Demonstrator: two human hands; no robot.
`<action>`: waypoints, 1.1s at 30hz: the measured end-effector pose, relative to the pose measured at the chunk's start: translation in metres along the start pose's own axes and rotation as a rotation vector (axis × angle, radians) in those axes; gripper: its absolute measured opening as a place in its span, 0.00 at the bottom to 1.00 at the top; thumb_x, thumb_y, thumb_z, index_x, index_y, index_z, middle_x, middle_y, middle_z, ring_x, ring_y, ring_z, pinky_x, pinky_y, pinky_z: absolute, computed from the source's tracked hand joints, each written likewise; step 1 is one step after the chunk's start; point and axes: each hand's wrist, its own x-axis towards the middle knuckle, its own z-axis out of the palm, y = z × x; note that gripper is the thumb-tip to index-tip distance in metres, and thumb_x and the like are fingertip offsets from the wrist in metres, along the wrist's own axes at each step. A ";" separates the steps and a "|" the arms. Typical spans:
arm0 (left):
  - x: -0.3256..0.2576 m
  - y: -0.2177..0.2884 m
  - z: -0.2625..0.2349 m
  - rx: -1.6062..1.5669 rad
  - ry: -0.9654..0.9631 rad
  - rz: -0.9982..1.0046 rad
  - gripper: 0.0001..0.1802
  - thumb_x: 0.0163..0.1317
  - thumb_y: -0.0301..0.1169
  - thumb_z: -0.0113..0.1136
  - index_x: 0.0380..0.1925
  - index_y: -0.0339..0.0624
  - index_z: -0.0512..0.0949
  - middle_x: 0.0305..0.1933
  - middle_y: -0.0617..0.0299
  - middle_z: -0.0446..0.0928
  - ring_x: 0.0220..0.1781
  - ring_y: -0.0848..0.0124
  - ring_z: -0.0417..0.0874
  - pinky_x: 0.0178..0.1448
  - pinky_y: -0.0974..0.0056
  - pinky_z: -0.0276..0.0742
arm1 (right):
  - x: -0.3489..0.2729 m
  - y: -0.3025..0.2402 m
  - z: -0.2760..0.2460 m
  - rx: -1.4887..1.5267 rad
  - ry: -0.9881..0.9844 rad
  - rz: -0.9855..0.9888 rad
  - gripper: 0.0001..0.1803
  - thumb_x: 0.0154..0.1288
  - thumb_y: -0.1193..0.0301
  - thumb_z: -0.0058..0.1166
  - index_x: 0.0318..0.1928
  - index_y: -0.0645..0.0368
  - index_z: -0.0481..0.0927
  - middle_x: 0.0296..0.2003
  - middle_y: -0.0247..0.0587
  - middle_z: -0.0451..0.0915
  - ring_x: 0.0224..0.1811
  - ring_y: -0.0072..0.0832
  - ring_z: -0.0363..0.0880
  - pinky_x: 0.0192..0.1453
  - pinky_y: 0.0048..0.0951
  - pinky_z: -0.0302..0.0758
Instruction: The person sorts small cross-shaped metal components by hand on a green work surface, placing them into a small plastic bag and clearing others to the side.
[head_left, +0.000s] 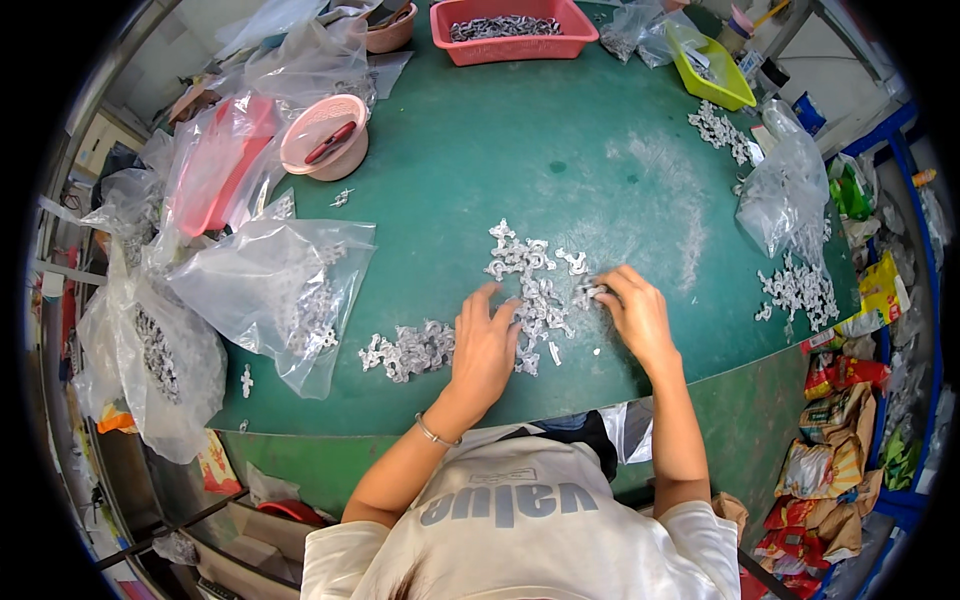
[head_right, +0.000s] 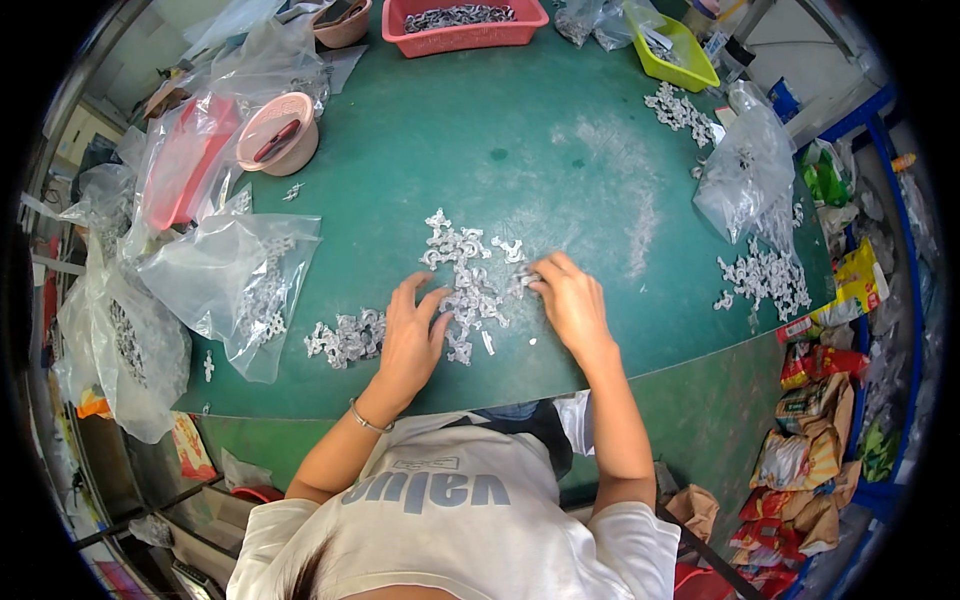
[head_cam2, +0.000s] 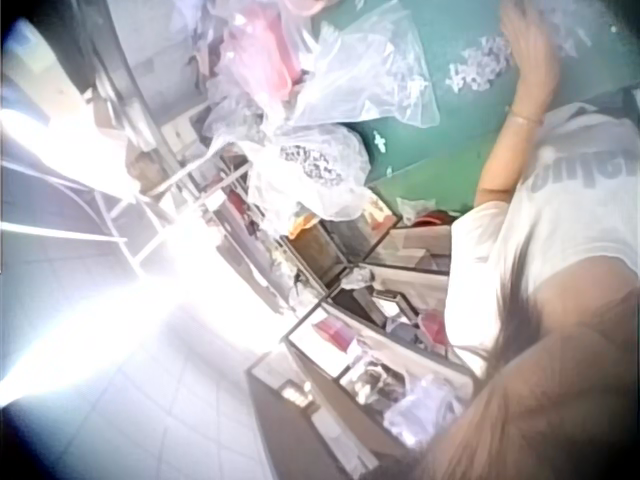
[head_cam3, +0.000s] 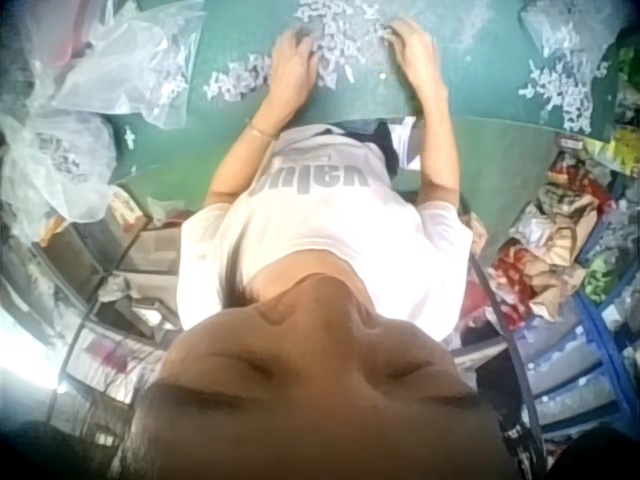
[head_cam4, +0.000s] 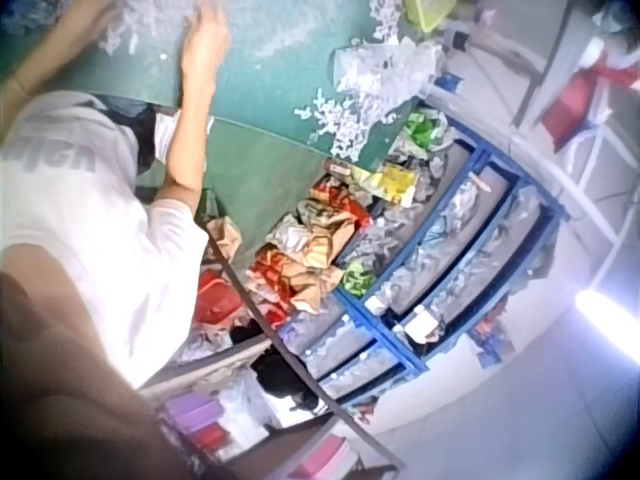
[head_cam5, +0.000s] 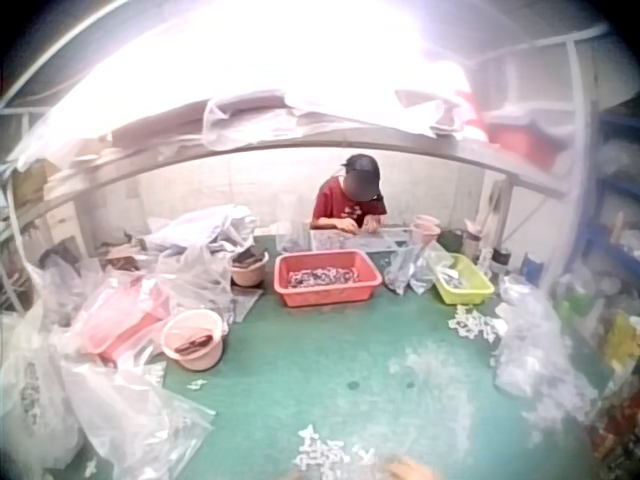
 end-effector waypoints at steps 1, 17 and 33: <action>0.001 0.002 -0.002 -0.002 0.002 0.001 0.17 0.48 0.21 0.59 0.41 0.39 0.73 0.49 0.51 0.66 0.50 0.56 0.69 0.52 0.57 0.65 | -0.005 0.003 -0.002 0.060 0.085 0.004 0.08 0.49 0.77 0.56 0.33 0.61 0.77 0.31 0.43 0.75 0.30 0.44 0.76 0.33 0.37 0.71; 0.007 0.060 -0.046 -1.349 -0.236 -0.354 0.12 0.54 0.18 0.56 0.40 0.31 0.73 0.37 0.58 0.76 0.36 0.74 0.77 0.39 0.72 0.74 | -0.050 -0.075 -0.028 1.209 0.084 0.425 0.06 0.62 0.73 0.49 0.30 0.63 0.71 0.23 0.41 0.77 0.15 0.15 0.67 0.14 0.12 0.54; 0.001 0.059 -0.057 -1.414 -0.248 -0.352 0.08 0.53 0.17 0.56 0.35 0.30 0.76 0.32 0.54 0.76 0.30 0.71 0.78 0.36 0.71 0.74 | -0.063 -0.088 -0.030 0.975 0.268 0.106 0.05 0.55 0.80 0.55 0.29 0.66 0.71 0.24 0.42 0.75 0.20 0.18 0.70 0.24 0.17 0.66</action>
